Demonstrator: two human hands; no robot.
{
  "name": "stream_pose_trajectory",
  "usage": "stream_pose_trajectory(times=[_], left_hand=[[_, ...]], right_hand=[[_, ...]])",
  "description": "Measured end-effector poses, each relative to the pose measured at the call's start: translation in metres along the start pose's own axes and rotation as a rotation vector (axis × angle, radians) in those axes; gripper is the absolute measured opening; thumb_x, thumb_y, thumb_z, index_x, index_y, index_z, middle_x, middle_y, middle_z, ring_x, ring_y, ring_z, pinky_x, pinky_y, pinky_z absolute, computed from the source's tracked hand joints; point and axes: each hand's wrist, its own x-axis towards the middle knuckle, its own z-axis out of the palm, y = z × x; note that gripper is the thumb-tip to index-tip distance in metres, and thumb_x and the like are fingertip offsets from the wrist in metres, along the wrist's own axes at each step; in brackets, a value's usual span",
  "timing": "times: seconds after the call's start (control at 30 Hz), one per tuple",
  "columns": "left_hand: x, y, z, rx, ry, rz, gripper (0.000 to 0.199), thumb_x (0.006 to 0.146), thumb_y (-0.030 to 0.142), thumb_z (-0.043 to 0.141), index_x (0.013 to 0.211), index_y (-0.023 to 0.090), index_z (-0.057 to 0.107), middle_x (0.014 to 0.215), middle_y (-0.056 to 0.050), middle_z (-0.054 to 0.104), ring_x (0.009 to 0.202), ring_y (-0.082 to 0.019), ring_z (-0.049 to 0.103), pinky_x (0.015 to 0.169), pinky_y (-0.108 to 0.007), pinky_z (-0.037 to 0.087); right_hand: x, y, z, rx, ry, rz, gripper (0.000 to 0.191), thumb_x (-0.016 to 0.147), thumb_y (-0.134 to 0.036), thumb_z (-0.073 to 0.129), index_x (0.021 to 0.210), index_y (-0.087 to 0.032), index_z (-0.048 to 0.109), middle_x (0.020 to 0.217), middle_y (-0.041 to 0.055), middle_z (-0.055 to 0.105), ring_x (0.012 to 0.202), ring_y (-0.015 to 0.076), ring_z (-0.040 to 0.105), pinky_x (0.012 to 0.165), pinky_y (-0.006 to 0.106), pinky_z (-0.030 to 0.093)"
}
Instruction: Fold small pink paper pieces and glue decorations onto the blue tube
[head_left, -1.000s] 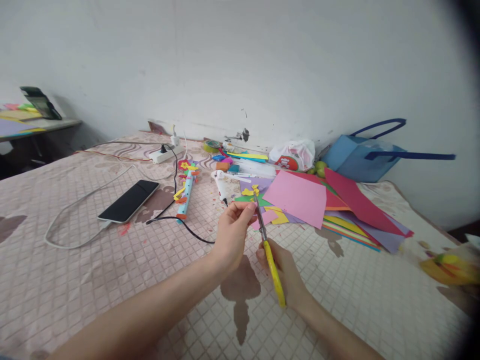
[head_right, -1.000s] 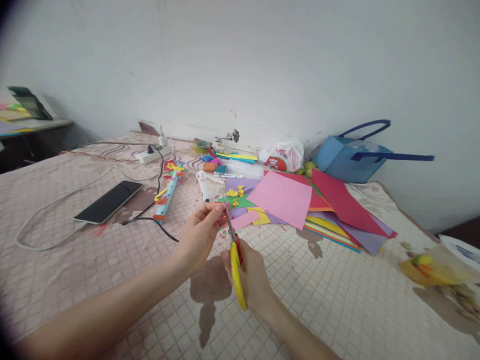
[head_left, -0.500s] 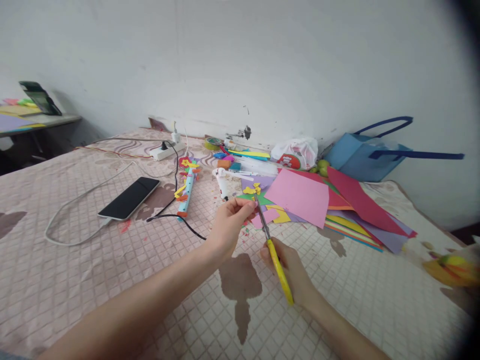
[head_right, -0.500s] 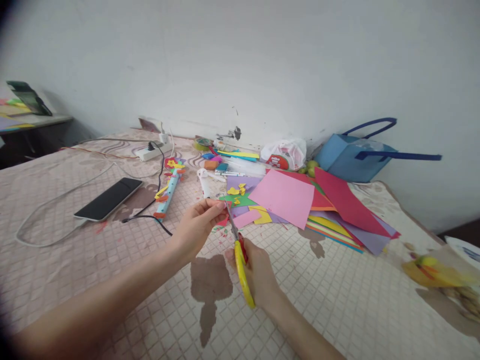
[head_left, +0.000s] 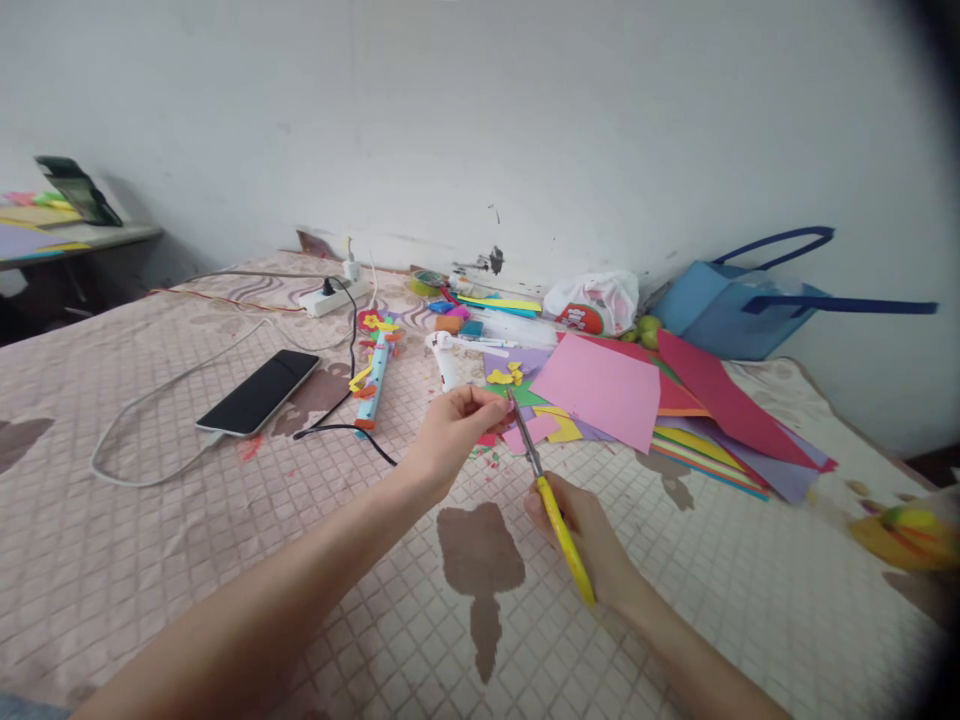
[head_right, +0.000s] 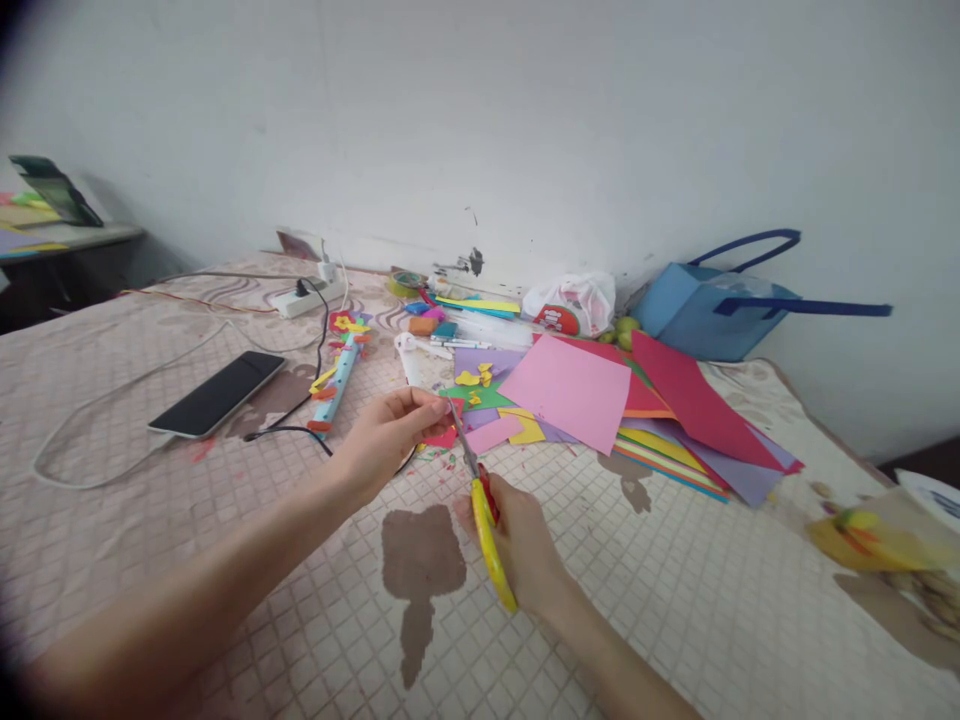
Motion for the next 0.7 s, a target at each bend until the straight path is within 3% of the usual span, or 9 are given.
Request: stream_pose_trajectory(times=[0.5,0.7], left_hand=[[0.010,0.004,-0.014,0.016,-0.089,-0.058,0.015,0.067,0.024,0.073,0.067,0.013,0.063,0.069,-0.005,0.067,0.065,-0.012,0.063,0.068,-0.026,0.050],[0.012,0.006,-0.019,0.025,-0.129,-0.096,0.017,0.065,0.026,0.075,0.067,0.012,0.065,0.069,-0.006,0.068,0.065,-0.012,0.063,0.067,-0.026,0.051]], right_hand=[[-0.001,0.000,-0.003,0.009,-0.049,0.038,0.028,0.083,-0.039,0.045,0.064,-0.019,0.042,0.053,-0.0022,0.048,0.048,0.0109,0.038,0.046,0.023,0.028],[-0.002,-0.001,-0.003,0.110,-0.080,0.044,0.027,0.083,-0.037,0.045,0.062,-0.019,0.042,0.054,-0.0027,0.045,0.047,0.0101,0.036,0.043,0.021,0.026]])
